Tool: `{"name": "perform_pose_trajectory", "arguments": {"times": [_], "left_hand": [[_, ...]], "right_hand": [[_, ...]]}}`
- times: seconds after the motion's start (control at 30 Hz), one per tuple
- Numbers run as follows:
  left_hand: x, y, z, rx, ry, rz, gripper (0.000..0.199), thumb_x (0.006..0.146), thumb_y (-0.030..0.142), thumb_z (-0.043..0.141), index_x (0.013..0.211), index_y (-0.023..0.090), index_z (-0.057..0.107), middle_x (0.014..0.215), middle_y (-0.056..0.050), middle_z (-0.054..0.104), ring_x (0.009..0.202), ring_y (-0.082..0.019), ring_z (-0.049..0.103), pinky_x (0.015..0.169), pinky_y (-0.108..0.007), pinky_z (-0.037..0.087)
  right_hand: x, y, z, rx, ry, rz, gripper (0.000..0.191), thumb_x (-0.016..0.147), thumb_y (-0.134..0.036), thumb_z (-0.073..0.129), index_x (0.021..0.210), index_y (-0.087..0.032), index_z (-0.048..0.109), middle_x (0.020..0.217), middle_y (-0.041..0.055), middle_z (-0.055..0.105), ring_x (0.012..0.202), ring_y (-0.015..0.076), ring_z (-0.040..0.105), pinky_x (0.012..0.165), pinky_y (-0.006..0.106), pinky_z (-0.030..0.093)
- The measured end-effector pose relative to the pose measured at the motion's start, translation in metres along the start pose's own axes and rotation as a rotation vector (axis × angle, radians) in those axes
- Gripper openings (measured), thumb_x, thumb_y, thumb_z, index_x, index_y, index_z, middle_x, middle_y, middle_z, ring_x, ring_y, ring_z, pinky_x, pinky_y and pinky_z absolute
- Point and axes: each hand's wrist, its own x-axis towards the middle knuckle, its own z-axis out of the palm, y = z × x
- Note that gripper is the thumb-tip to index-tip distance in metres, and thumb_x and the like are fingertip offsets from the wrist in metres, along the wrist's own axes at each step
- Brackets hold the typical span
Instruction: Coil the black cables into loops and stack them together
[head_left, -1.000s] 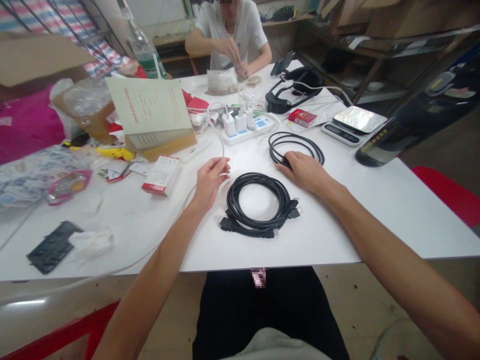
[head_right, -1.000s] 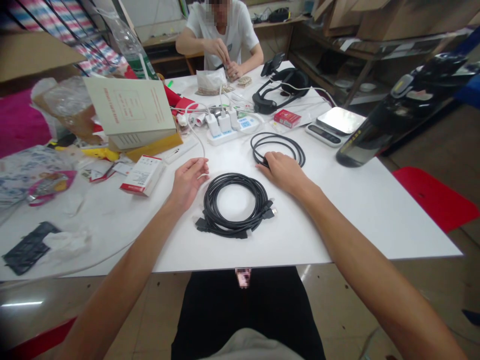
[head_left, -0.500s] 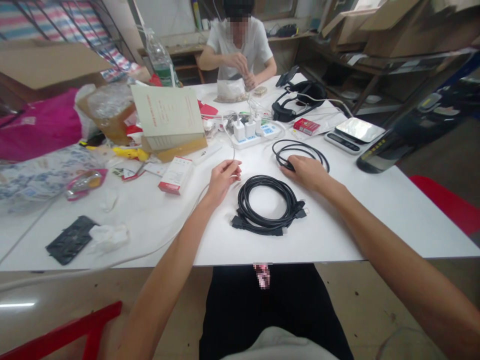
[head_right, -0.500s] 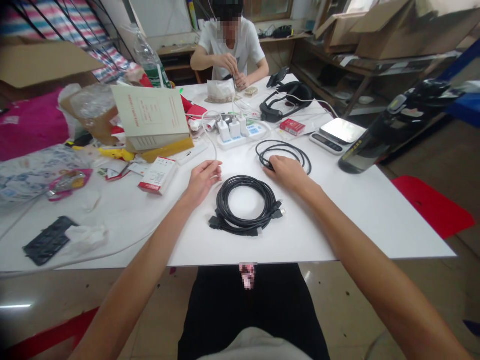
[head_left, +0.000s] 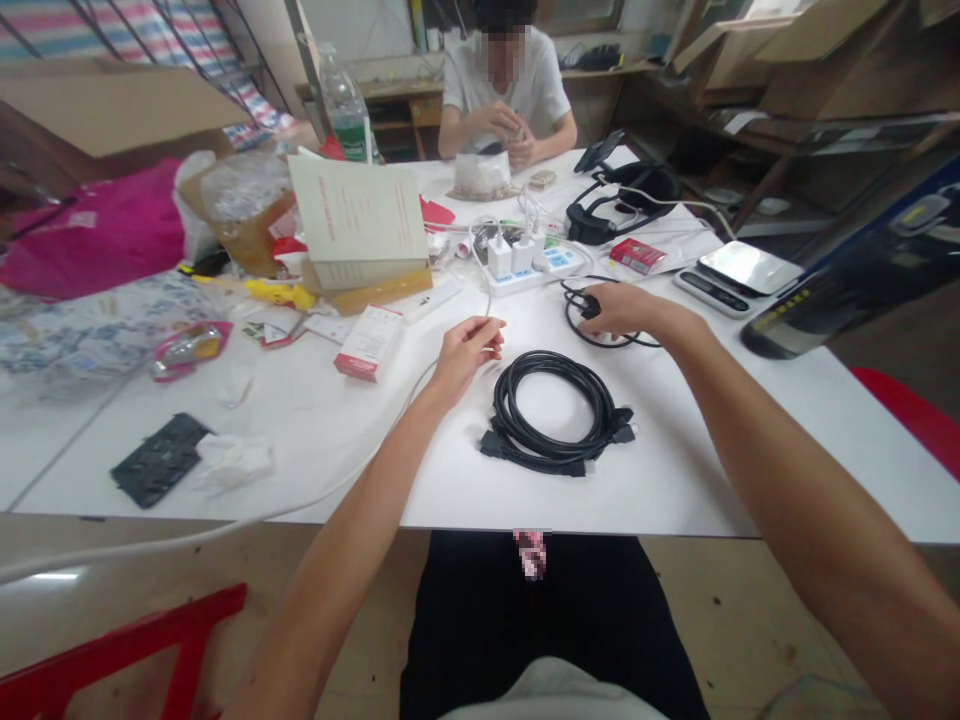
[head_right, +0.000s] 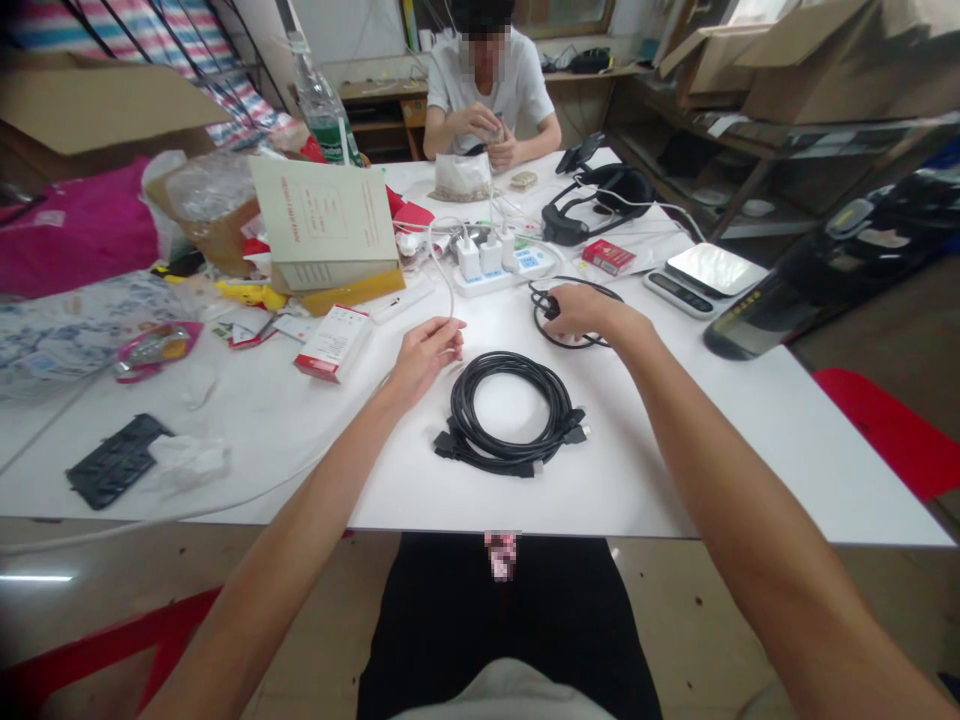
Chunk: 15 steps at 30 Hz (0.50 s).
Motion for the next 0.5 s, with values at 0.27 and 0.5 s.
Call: {"name": "perform_pose_trajectory", "arguments": {"times": [0.27,0.5], "left_hand": [[0.002,0.000,-0.002,0.017,-0.022,-0.012,0.034,0.083,0.046,0.088,0.098,0.016,0.077,0.085,-0.002,0.064,0.077,-0.011,0.060,0.074,-0.026,0.053],[0.001,0.001,-0.002,0.053,-0.042,-0.009,0.032,0.087,0.046,0.087,0.099,0.017,0.078,0.084,-0.002,0.064,0.074,-0.011,0.060,0.074,-0.026,0.053]], "right_hand": [[0.019,-0.023,-0.019,-0.092,-0.273,0.027,0.034,0.076,-0.047,0.085,0.071,-0.015,0.075,0.075,0.0134,0.074,0.068,0.0251,0.069,0.062,0.037,0.054],[0.035,-0.025,-0.019,0.165,-0.386,0.059,0.034,0.081,-0.041,0.091,0.088,-0.012,0.076,0.091,0.0127,0.079,0.082,0.0269,0.077,0.070,0.036,0.063]]}}
